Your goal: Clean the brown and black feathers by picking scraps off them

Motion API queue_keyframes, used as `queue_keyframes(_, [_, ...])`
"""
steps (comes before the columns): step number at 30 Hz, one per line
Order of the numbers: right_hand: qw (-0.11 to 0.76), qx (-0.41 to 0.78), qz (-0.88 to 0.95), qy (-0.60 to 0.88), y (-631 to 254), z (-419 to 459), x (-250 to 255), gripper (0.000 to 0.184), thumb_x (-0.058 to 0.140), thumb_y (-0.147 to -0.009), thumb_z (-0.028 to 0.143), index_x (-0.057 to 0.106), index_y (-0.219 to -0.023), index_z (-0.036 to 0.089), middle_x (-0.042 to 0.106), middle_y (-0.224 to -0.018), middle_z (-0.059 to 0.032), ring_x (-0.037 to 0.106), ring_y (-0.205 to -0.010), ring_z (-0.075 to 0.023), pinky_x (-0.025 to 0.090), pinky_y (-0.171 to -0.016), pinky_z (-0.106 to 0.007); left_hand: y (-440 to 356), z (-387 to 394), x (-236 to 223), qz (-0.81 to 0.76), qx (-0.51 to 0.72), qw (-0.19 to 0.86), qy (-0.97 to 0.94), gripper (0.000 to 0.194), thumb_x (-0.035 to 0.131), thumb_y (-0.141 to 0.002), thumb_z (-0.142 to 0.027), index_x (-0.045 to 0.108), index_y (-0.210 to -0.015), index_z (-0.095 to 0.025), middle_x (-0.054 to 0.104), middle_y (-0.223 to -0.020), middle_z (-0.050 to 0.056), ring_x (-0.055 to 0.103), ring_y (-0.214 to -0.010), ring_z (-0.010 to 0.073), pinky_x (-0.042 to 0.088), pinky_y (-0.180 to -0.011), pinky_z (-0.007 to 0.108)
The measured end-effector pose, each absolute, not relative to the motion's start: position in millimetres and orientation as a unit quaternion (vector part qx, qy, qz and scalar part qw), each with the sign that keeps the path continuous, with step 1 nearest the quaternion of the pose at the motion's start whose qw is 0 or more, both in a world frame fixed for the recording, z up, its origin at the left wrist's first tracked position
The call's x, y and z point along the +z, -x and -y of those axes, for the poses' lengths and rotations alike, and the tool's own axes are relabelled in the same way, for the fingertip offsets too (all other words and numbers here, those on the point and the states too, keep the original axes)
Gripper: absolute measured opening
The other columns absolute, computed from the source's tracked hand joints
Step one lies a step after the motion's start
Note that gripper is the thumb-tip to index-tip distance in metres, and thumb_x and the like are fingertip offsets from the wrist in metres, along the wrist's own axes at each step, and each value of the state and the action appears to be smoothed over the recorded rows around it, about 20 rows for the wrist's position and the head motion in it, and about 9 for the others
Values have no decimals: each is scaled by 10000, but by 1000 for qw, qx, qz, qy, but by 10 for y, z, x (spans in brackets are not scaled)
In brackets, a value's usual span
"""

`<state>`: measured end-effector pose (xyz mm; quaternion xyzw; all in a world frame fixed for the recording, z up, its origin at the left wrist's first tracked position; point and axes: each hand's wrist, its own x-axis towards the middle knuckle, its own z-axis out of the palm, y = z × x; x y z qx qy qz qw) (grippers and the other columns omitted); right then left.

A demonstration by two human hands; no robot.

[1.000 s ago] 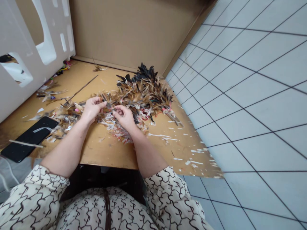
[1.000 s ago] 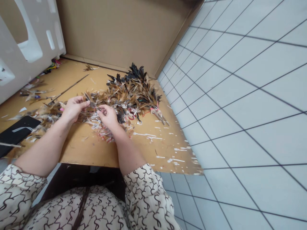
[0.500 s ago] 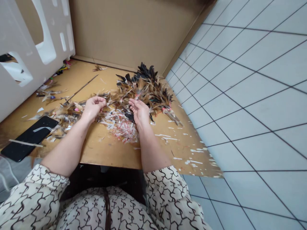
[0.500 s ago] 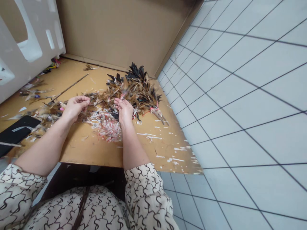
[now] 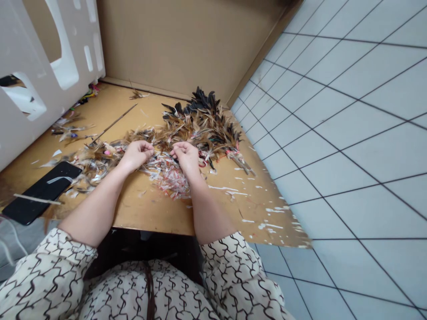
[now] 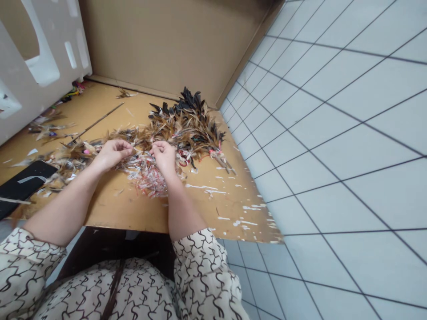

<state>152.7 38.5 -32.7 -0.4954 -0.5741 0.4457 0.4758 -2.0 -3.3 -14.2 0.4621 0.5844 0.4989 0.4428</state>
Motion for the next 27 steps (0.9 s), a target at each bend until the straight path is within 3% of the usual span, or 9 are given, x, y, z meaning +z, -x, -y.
queue_keyframes(10, [335,281,753,491,-1457,-272,-340,70,567,-693,194,630,-705,166,640,-684,-7,545,-623,-115,445,-650,-251,53,19,-228,-653,373,255,-608,73,569,-642,-137,608,-616,-193,542,-511,-26,458,-501,132,359,-561,251])
queue_keyframes(16, [238,222,827,459,-1442,-233,-340,80,580,-718,185,657,-723,162,662,-717,-30,557,-644,-123,435,-661,-250,141,7,-235,-673,359,167,-625,120,534,-678,-151,639,-720,-192,643,-709,40,563,-665,184,414,-692,288])
queue_keyframes(22, [216,198,846,446,-1417,-233,-378,119,558,-745,193,673,-750,164,673,-738,-46,566,-649,-133,425,-646,-249,233,-25,-211,-700,366,151,-595,147,543,-673,-168,650,-772,-190,664,-794,55,602,-773,206,435,-757,299])
queue_keyframes(27, [208,181,853,443,-1418,-225,-387,128,554,-753,189,680,-756,170,680,-758,-47,577,-680,-140,423,-664,-251,419,36,-42,-739,341,148,-563,293,561,-699,-286,647,-952,-168,666,-921,95,609,-869,244,441,-810,347])
